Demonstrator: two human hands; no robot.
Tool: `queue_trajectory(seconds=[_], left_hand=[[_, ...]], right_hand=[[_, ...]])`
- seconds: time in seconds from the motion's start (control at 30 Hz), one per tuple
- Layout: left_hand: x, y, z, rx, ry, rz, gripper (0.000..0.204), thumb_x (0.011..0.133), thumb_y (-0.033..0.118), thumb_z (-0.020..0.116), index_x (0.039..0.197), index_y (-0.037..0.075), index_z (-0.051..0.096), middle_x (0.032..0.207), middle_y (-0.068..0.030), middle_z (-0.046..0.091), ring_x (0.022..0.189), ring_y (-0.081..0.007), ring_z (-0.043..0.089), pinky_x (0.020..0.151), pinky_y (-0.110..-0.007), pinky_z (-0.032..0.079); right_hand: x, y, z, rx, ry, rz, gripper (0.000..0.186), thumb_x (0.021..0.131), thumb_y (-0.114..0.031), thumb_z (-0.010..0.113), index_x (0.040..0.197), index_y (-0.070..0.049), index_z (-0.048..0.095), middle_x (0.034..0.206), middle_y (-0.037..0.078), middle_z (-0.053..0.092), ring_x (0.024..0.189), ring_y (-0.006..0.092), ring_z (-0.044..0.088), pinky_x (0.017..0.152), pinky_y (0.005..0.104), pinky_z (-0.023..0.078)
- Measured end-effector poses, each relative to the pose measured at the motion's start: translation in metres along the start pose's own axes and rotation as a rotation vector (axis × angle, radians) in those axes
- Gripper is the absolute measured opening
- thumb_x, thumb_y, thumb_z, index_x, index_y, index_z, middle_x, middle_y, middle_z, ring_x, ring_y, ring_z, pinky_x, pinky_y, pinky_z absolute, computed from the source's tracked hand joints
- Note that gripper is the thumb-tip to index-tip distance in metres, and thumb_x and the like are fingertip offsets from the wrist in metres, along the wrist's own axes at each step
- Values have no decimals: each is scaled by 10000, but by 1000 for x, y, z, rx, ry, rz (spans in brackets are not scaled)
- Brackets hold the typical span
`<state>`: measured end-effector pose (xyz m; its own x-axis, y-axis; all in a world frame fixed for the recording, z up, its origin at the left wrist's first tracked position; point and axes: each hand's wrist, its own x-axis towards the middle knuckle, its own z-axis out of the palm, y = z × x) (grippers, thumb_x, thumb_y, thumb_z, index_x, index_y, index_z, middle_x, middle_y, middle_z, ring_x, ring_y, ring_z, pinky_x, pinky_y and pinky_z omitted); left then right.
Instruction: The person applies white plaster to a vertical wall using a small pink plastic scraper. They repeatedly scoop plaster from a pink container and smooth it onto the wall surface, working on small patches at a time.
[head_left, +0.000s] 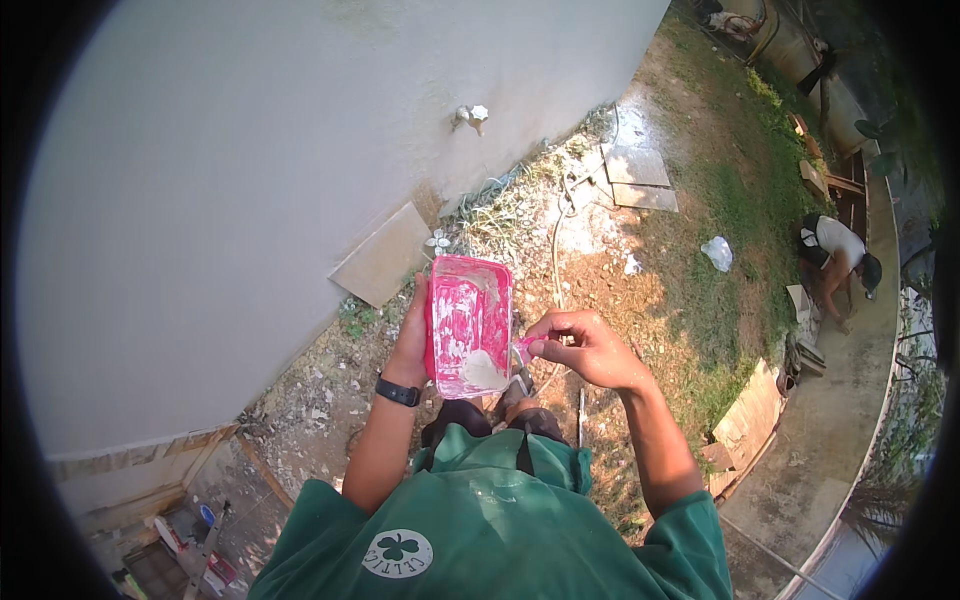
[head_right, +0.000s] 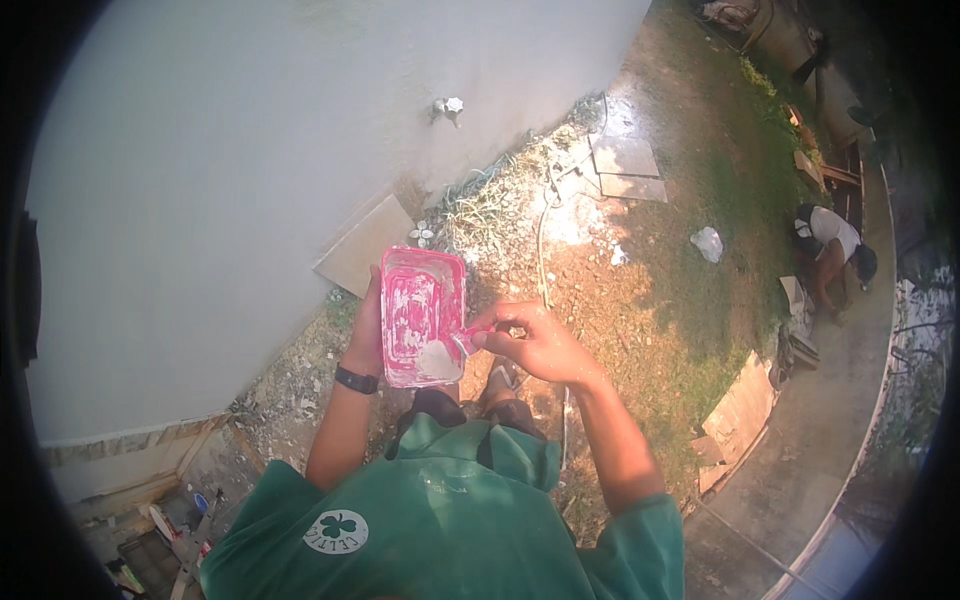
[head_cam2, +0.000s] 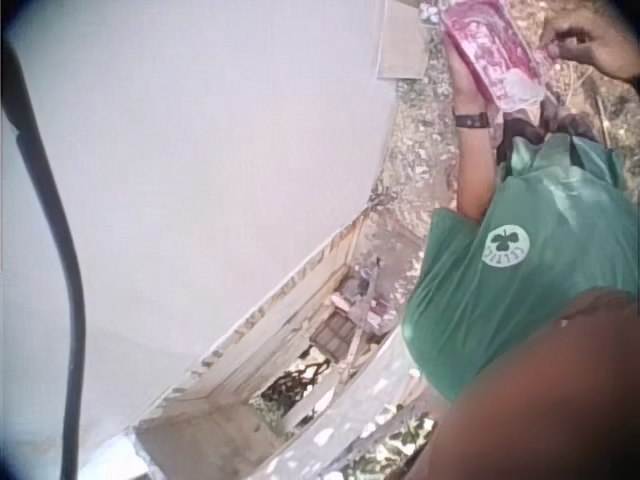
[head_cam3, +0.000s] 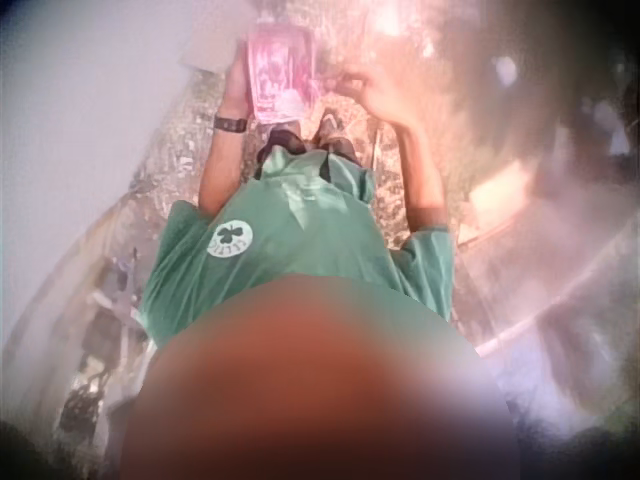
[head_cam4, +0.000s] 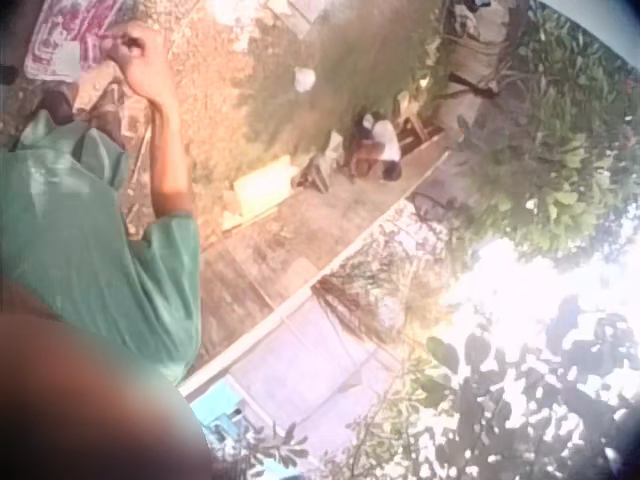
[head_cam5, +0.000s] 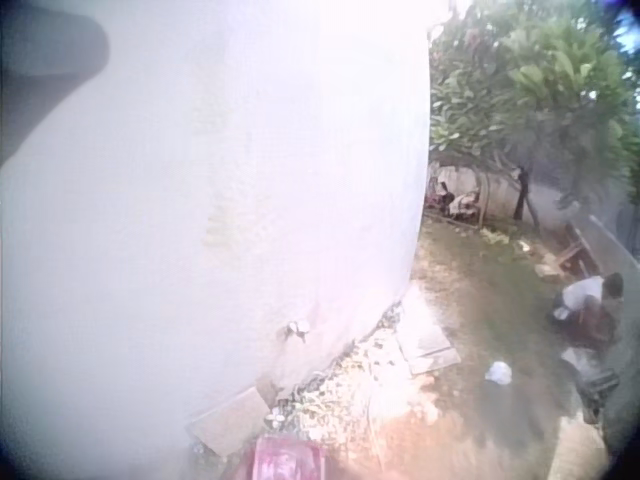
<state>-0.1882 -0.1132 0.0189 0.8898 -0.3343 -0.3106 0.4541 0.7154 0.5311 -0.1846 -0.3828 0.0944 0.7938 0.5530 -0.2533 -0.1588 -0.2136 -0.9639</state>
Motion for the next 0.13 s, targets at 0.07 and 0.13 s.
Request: queue_trajectory(seconds=[0.07,0.13], left_hand=[[21,10,9,98,142,71,787,1025,696,446,1447,38,538,1327,-132,685,1169,-210,695,1008,-392,578],[41,23,12,107,296,124,765,1031,676,460,1488,65,514,1390,-113,656,1223,-204,662,1041,-392,556]], right_hand=[[38,-23,-42,18,75,-13,168,984,-129,726,1088,-5,770,872,12,729,810,72,645,656,252,489],[77,-52,-77,-18,124,-2,193,962,-141,732,1100,-18,789,940,45,760,855,117,677,758,292,519]])
